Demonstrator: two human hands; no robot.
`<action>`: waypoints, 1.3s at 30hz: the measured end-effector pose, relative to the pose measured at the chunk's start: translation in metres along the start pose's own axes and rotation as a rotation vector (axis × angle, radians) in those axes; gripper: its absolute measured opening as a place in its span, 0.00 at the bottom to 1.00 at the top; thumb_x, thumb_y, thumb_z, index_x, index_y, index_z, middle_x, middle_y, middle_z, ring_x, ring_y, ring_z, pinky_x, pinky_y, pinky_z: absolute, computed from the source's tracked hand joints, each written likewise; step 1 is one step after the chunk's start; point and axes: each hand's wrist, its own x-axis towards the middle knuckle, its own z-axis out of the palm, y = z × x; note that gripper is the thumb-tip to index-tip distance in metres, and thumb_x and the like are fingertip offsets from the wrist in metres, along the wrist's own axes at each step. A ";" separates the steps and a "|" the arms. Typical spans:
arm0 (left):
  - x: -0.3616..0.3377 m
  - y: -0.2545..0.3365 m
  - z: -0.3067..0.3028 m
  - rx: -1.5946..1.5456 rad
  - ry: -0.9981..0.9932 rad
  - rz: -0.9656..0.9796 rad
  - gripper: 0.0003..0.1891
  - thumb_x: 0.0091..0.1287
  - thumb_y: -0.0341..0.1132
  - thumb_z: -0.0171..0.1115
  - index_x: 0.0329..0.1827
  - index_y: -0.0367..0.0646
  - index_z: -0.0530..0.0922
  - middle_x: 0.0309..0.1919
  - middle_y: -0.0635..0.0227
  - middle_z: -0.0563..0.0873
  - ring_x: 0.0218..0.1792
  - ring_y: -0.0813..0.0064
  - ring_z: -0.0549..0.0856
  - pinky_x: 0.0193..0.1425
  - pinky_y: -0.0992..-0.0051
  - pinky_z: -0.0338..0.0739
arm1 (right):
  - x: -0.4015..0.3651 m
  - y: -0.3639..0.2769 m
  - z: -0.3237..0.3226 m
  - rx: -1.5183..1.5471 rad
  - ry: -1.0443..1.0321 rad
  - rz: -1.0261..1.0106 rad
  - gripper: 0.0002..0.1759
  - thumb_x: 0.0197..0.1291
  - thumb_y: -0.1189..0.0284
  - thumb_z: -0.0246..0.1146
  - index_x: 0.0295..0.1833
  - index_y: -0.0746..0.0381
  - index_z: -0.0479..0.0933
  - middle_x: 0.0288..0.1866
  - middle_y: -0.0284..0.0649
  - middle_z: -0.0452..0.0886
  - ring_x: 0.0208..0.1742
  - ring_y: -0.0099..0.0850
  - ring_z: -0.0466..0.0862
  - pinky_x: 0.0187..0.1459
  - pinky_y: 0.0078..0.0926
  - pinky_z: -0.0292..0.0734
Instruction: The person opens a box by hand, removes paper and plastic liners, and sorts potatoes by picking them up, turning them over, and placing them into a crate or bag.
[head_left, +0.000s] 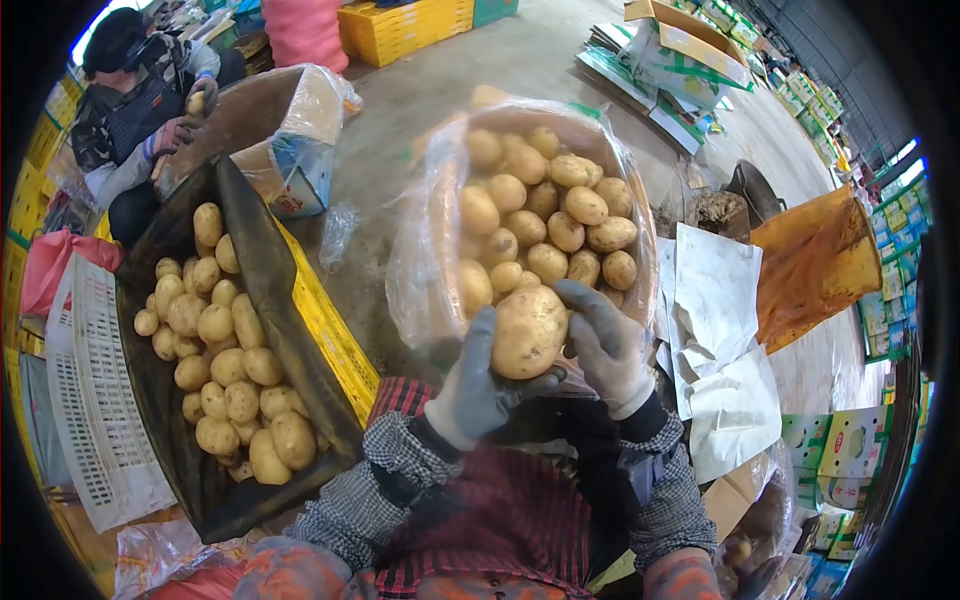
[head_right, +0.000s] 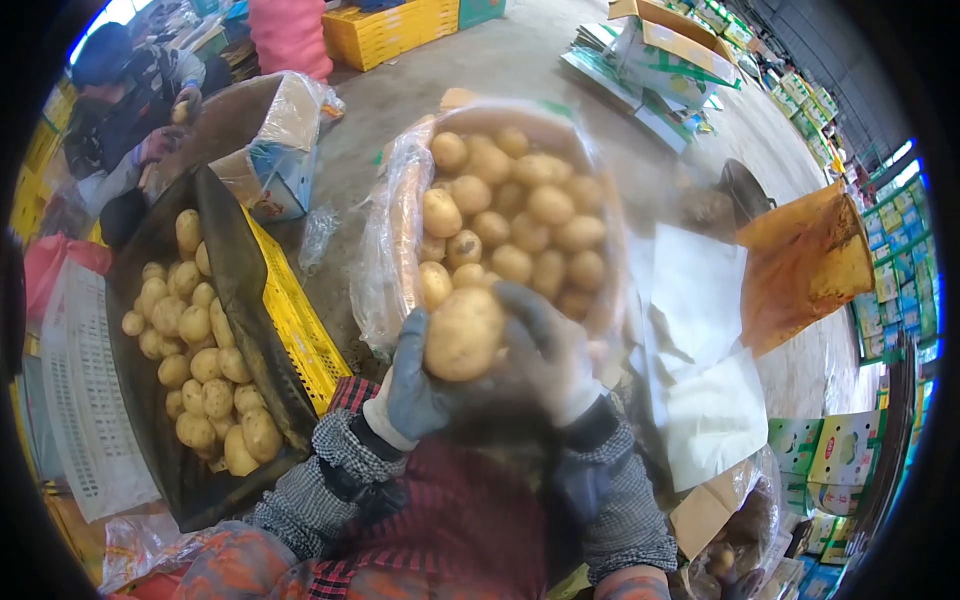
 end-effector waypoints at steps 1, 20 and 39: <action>0.001 0.000 -0.004 -0.034 -0.038 -0.011 0.29 0.80 0.56 0.42 0.75 0.46 0.64 0.64 0.59 0.76 0.61 0.64 0.82 0.61 0.67 0.83 | -0.002 -0.011 0.001 -0.146 -0.005 0.001 0.34 0.62 0.65 0.68 0.72 0.65 0.68 0.59 0.53 0.81 0.60 0.44 0.81 0.62 0.37 0.76; -0.290 0.123 -0.050 1.465 0.758 0.664 0.37 0.58 0.41 0.76 0.70 0.40 0.72 0.59 0.54 0.81 0.60 0.61 0.82 0.65 0.66 0.77 | 0.039 0.096 -0.074 0.050 0.047 -0.210 0.21 0.73 0.70 0.58 0.68 0.65 0.73 0.56 0.36 0.82 0.48 0.21 0.81 0.47 0.17 0.78; -0.010 -0.017 0.043 1.094 -0.190 0.730 0.12 0.66 0.27 0.67 0.52 0.40 0.82 0.48 0.58 0.86 0.51 0.60 0.85 0.60 0.66 0.79 | 0.125 0.060 0.049 -1.072 -0.301 -0.263 0.38 0.59 0.58 0.68 0.72 0.61 0.66 0.62 0.54 0.77 0.61 0.49 0.80 0.60 0.44 0.76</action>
